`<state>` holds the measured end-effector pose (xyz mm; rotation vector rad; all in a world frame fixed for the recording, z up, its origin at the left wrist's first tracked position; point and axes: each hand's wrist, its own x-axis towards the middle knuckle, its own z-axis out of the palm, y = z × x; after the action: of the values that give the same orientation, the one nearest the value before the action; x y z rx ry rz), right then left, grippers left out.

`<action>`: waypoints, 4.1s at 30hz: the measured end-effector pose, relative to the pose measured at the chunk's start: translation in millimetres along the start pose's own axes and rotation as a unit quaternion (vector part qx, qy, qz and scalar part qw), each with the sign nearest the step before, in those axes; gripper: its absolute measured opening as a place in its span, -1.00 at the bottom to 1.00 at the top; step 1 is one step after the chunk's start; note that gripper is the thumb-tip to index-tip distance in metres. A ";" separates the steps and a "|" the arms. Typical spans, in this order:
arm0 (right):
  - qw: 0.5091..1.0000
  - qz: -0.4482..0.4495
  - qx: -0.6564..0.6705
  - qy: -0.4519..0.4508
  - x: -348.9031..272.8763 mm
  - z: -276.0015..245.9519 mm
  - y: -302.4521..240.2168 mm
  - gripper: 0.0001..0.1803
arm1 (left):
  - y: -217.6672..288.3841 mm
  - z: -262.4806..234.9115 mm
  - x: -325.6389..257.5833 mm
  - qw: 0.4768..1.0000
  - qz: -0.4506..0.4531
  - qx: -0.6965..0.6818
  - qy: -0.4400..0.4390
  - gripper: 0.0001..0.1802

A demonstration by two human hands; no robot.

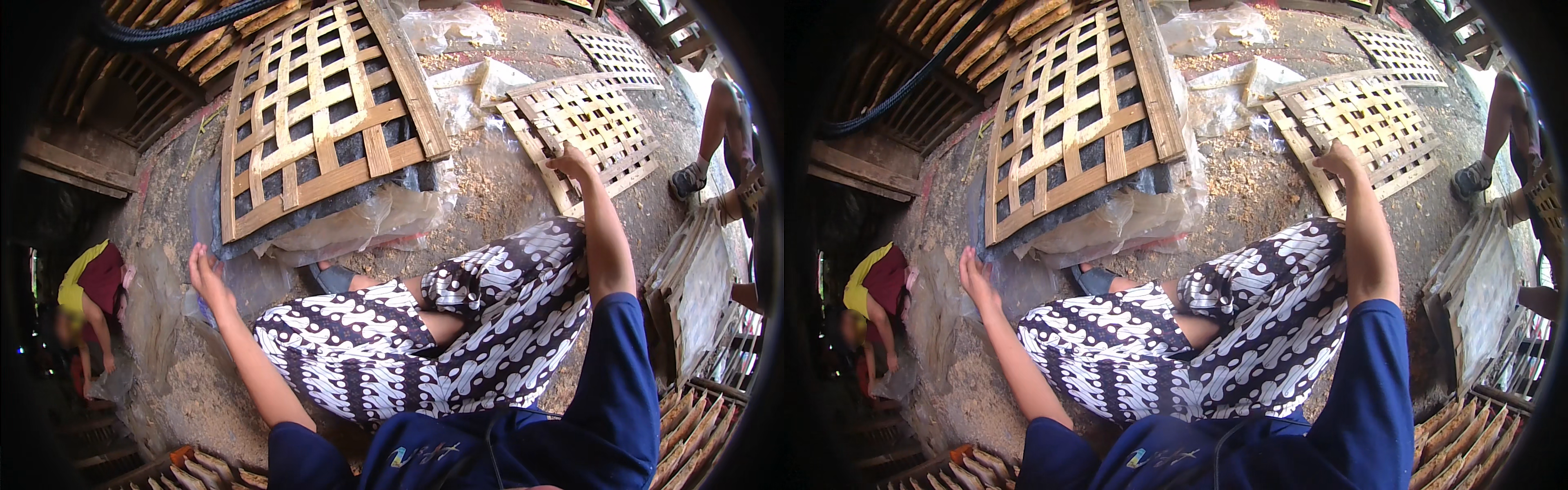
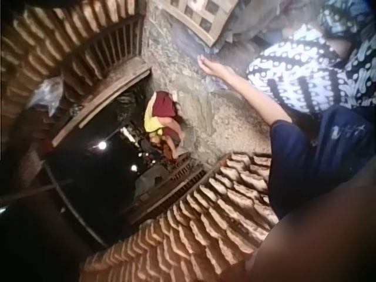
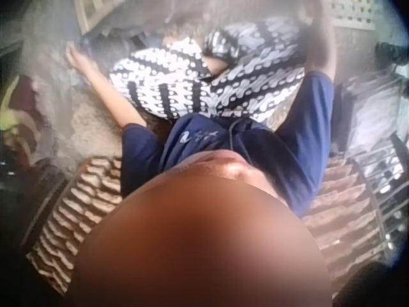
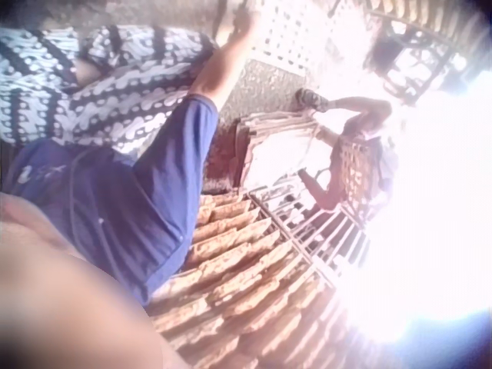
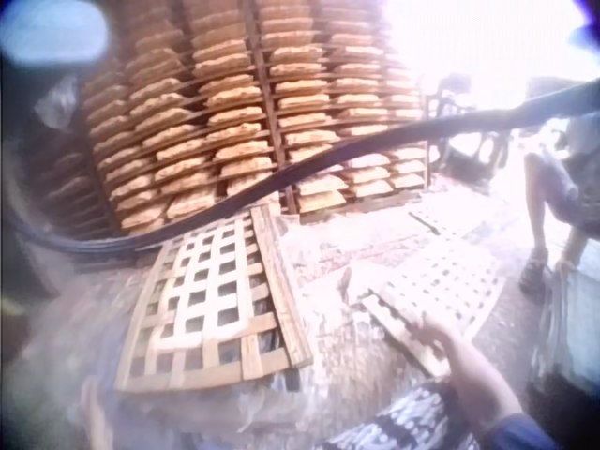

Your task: The person sits on the floor and assembles rectangular food blocks by placing them between wooden lattice frames and wrapping them in plastic sheets. The person repeatedly picks up blocks, aligns them with frames, and folds the plastic around them.

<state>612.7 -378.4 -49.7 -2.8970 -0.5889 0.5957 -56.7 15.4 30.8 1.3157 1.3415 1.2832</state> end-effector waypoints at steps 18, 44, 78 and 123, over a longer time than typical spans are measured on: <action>0.982 -0.018 -0.017 0.190 -8.5 -22.6 -51.8 -0.34 | -56.0 53.9 -4.1 0.982 -0.133 -0.134 0.019 -0.60; 0.367 -0.076 0.862 0.341 -49.9 -78.1 -15.3 -0.71 | -36.6 65.6 -15.7 0.967 -0.105 -0.231 0.040 -0.44; 0.695 -0.224 0.425 0.535 -84.9 -80.9 -57.8 -0.67 | -42.7 65.0 -12.8 0.971 -0.085 -0.222 0.010 -0.41; 0.434 -0.253 0.806 0.312 -221.3 -143.5 -131.8 -0.68 | -41.1 64.1 -15.2 0.964 -0.098 -0.248 0.008 -0.49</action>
<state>437.2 -352.1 185.8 -0.7787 -0.3058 -0.1493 2.5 10.3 -19.1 0.8071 1.0371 1.3761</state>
